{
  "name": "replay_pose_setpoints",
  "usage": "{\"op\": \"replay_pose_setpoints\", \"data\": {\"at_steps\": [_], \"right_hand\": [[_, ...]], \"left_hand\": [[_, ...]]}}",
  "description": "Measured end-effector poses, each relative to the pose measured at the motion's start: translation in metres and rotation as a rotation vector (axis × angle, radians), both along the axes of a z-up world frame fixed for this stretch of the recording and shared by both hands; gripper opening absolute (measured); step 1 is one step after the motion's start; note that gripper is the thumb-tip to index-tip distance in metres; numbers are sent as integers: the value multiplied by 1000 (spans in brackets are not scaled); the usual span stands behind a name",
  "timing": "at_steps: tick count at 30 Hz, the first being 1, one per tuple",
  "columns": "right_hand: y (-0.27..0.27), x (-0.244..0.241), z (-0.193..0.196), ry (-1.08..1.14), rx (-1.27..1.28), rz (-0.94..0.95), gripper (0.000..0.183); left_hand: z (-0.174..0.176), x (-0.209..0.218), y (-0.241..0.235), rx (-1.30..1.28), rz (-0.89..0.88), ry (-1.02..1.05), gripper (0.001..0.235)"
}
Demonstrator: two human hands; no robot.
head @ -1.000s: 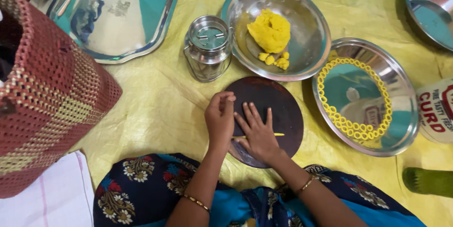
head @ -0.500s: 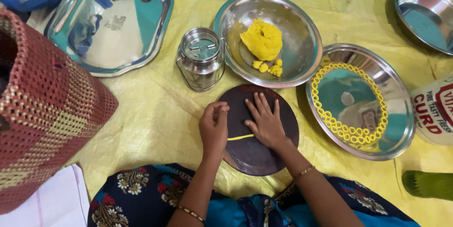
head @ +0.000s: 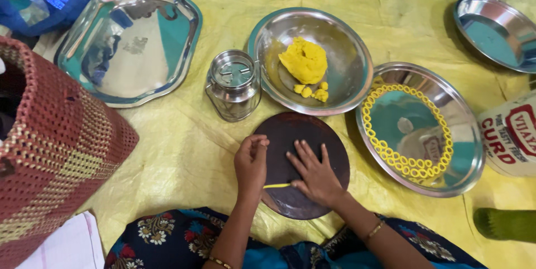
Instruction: The person rolls small pieces of yellow dough into thin ropes on a wooden board, then joins the ends to form small rings. The rings are placed into a circular pattern on a metal tray. The person repeats this process continuously.
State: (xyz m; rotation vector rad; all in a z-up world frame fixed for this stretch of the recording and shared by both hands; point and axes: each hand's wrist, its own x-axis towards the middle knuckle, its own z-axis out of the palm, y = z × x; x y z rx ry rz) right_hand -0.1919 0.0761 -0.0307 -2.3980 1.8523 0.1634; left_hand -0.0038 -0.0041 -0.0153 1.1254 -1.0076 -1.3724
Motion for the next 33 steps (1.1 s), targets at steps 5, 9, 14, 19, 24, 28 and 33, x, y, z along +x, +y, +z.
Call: {"op": "replay_pose_setpoints", "data": {"at_steps": [5,9,14,19,24,28,33], "right_hand": [[42,2,17,-86,-2,26,81],[45,0,15,-106,-61,-70,81],[13,-7,-10,-68,-134,-172,75],[-43,-34,-32,-124,-227,-290,68],[-65,-50,-34,-135,-205,-359,68],[-39,-45,-31,-94,-228,-270,69],[13,-33,-16,-140,-152,-208,75]], "left_hand": [[-3,1,3,-3,7,16,15],[1,6,2,19,13,-52,16],[1,4,1,29,2,-7,17],[-3,6,-1,69,-6,-11,16],[0,8,-3,102,-36,-45,17],[3,8,-1,62,-104,-177,19],[6,10,1,3,-96,-202,20]]}}
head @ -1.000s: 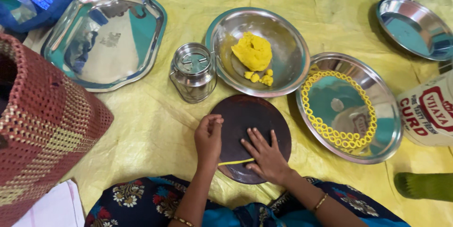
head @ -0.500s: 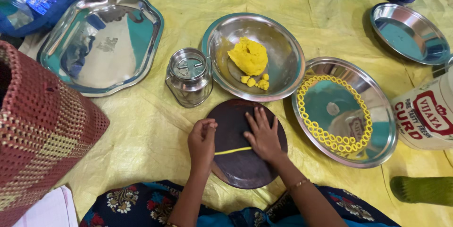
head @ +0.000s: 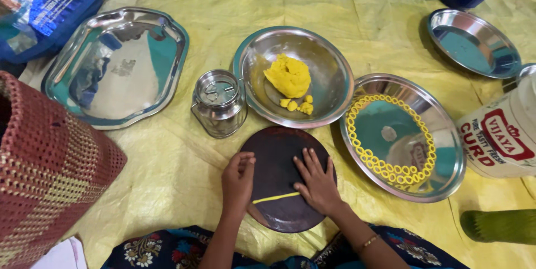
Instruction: The person rolls small pieces of yellow dough into thin ropes on a wooden board, then joins the ends to form small rings. The rings are placed into a circular pattern on a metal tray. The person repeats this process continuously.
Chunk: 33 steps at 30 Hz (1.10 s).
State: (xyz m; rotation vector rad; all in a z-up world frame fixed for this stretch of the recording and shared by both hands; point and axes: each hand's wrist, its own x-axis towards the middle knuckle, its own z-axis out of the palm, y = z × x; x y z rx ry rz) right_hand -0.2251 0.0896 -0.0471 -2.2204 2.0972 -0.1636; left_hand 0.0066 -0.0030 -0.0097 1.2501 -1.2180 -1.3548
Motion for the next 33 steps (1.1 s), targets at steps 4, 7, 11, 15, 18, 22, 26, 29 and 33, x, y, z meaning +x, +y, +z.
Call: {"op": "replay_pose_setpoints", "data": {"at_steps": [4,7,11,15,18,22,26,29,33], "right_hand": [[20,7,16,4,38,16,76],[25,11,29,-16,62,-30,78],[33,29,34,1,65,-34,82],[26,51,22,32,162,93,77],[-1,46,8,67,17,39,76],[-53,25,-4,47,-66,20,73],[-84,12,-7,-2,-66,21,72],[-76,13,-5,40,-71,48,71],[-39,30,6,113,-26,97,75]], "left_hand": [[-2,3,0,22,13,2,19],[-4,6,-4,-51,41,-3,19],[-6,10,-5,-80,72,25,19],[-3,6,-2,-42,53,43,19],[-3,5,-2,-78,39,35,18],[-8,3,-4,-87,47,-26,18],[-13,5,-7,-107,28,-37,19],[-17,4,-5,-78,4,-65,19],[-17,1,-4,-127,-9,-91,18]]}}
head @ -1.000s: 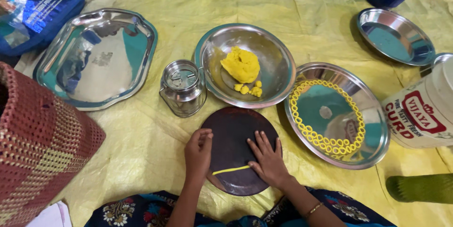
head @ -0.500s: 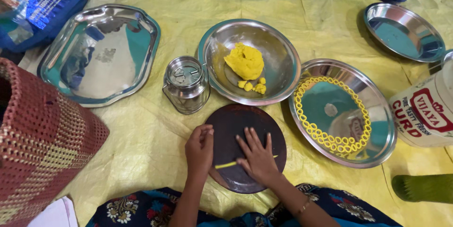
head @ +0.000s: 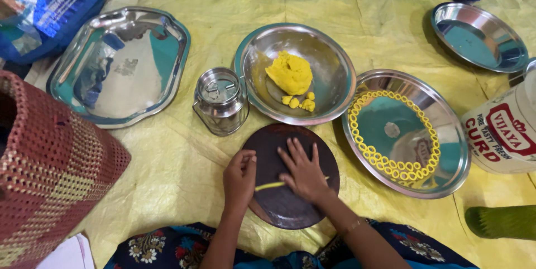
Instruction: The person rolls small pieces of yellow dough into thin ropes on a wooden board, then joins the ends to form small rings. The rings are placed into a circular pattern on a metal tray. The person repeats this process continuously.
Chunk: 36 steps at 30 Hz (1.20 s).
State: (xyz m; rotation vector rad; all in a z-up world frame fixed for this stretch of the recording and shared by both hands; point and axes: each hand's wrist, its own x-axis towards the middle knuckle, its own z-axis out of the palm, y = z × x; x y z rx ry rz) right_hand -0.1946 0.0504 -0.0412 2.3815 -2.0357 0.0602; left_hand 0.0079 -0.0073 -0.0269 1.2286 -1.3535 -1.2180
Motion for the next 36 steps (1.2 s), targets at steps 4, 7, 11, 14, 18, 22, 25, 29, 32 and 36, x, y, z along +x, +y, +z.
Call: {"op": "replay_pose_setpoints", "data": {"at_steps": [4,7,11,14,18,22,25,29,32,36], "right_hand": [[41,13,18,-13,117,18,81],[53,23,27,-18,129,17,84],[52,47,20,-84,59,58,82],[37,52,9,-83,24,39,78],[-7,42,-5,-41,-46,-46,75],[-51,27,-12,-84,-104,-78,72],[-64,22,-14,-100,-132,-82,70],[-54,26,-11,-56,-121,-42,71],[-26,34,-5,-11,-74,16,74],[9,46,6,-18,15,77,82]], "left_hand": [[1,-4,5,5,1,-24,19],[4,-5,6,-1,2,-40,19],[7,-3,9,-25,8,-47,19],[7,-3,9,-20,8,-56,19],[3,-6,6,-11,-5,-24,20],[2,-7,3,-5,-6,-29,20],[3,-8,2,6,-8,-48,19],[4,-6,1,6,-11,-27,19],[5,-7,2,-3,-25,45,20],[10,-5,4,-18,-11,8,19]]}}
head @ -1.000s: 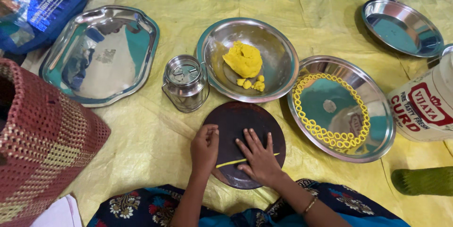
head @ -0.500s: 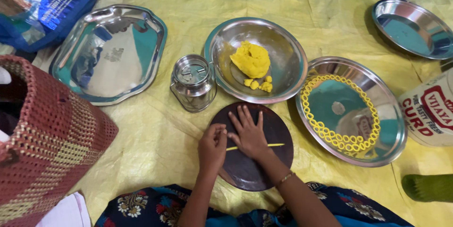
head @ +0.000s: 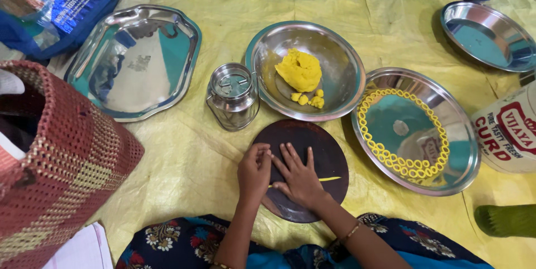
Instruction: The person rolls small pieces of yellow dough into thin ropes on a wooden board, then joins the ends to form small rings. The rings are placed into a circular pattern on a metal tray. The person repeats this process continuously.
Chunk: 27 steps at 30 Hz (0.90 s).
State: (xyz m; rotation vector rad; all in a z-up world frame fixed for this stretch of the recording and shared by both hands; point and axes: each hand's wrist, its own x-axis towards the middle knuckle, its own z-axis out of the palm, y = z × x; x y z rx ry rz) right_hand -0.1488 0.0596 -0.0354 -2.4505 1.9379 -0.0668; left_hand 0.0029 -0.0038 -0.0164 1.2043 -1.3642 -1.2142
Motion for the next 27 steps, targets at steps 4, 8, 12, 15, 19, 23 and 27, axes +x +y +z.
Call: {"op": "replay_pose_setpoints", "data": {"at_steps": [4,8,12,15,19,23,27], "right_hand": [[23,10,5,-8,-62,19,83],[27,33,-5,-53,-42,53,81],[2,34,-16,-41,-14,-34,72],[-33,27,-20,151,-10,-104,73],[-75,15,-21,-20,-95,-135,70],[-84,11,-24,-32,-121,-148,67],[-60,17,-23,47,-128,-34,69]], "left_hand": [[11,2,2,20,14,-40,20],[19,3,5,22,15,3,21],[16,3,4,4,17,-15,20],[12,-1,0,19,30,2,20],[7,-1,-5,30,41,10,20],[1,0,-6,-22,56,92,20],[1,2,-9,-45,44,129,20]]}}
